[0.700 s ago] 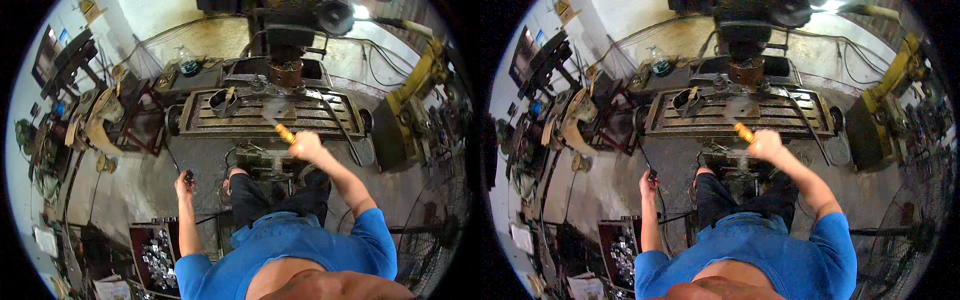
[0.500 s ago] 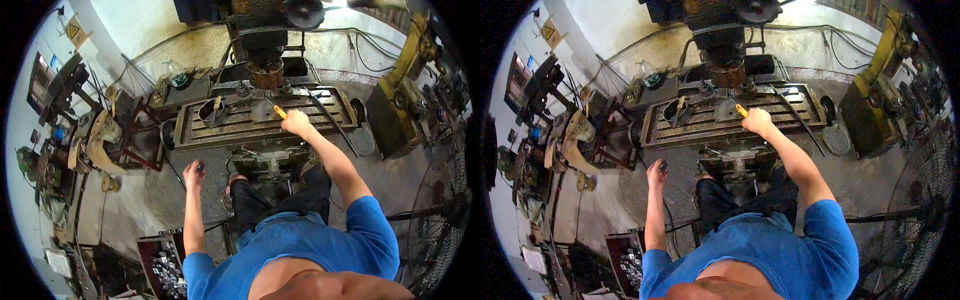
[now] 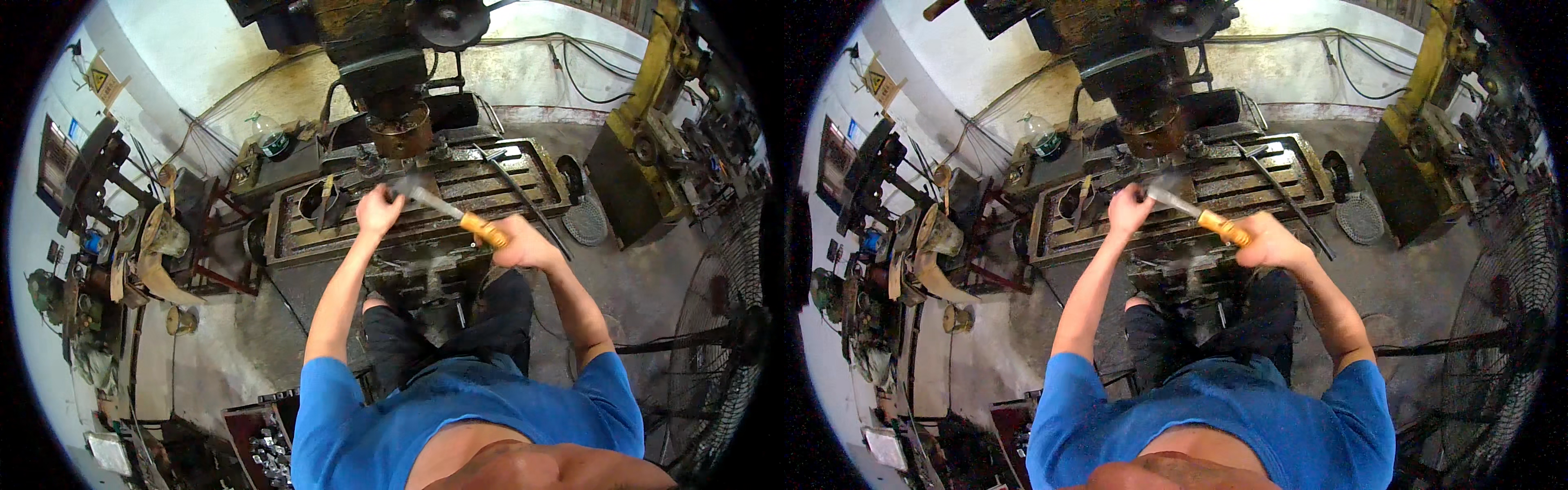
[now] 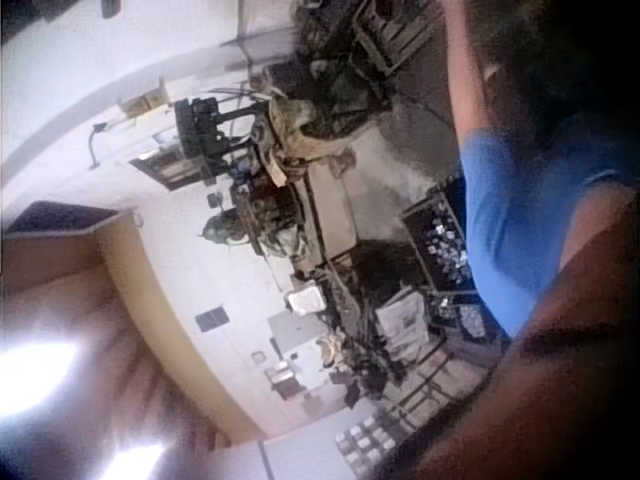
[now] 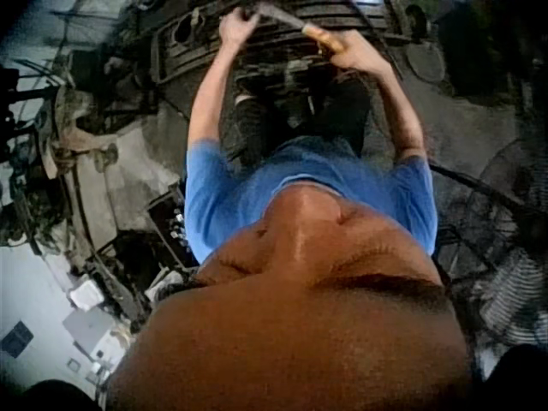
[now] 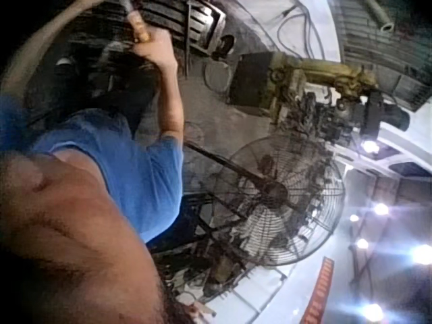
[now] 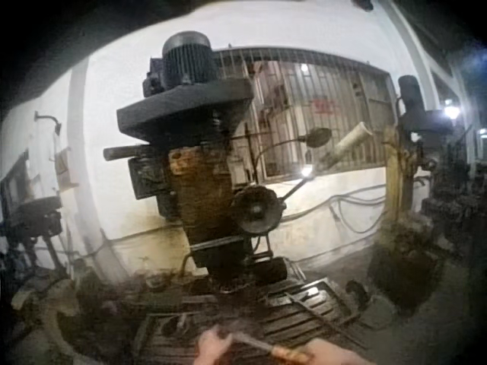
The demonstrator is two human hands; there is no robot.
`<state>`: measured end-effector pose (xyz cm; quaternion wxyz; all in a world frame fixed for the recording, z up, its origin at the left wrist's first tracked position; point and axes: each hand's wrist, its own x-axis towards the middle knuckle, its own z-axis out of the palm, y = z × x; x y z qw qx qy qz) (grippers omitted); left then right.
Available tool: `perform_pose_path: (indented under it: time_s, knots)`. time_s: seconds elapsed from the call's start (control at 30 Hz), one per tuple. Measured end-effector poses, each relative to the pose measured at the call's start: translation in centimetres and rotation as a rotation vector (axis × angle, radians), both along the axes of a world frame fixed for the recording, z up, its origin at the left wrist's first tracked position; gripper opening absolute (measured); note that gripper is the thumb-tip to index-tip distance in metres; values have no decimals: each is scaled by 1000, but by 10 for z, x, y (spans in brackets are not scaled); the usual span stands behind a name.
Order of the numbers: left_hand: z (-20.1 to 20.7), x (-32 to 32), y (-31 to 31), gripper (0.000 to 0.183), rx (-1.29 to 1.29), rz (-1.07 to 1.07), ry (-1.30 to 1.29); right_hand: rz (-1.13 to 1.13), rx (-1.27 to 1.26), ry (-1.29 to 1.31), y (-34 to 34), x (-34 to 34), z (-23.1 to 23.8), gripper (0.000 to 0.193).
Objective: The person uses a hand tool to remove shavings from a metal workpiece on a milling machine, then turns a handle to adjust the table, and reaches into a bin to handle small metal components.
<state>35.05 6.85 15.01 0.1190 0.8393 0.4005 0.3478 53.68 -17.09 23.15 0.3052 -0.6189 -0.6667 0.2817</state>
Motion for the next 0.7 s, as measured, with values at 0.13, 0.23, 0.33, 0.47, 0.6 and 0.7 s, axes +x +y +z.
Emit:
perform_pose_path:
  time_s: [0.13,0.23,0.33,0.47,0.6,0.7]
  knots:
    - [6,43,18,33,99,-44,357,-169,309,638,5,19,-5,36]
    - [3,44,22,30,63,-83,464,-207,211,613,19,38,-69,34]
    - [2,33,23,26,7,-157,469,-399,121,341,34,44,-120,21]
    - [-2,34,30,26,6,-150,472,-600,-146,-68,41,38,-150,28]
    - [-5,47,33,25,30,-158,440,-677,-160,-88,28,35,-142,35]
    - [-10,60,39,23,69,-162,331,-600,-94,-8,10,39,-134,34]
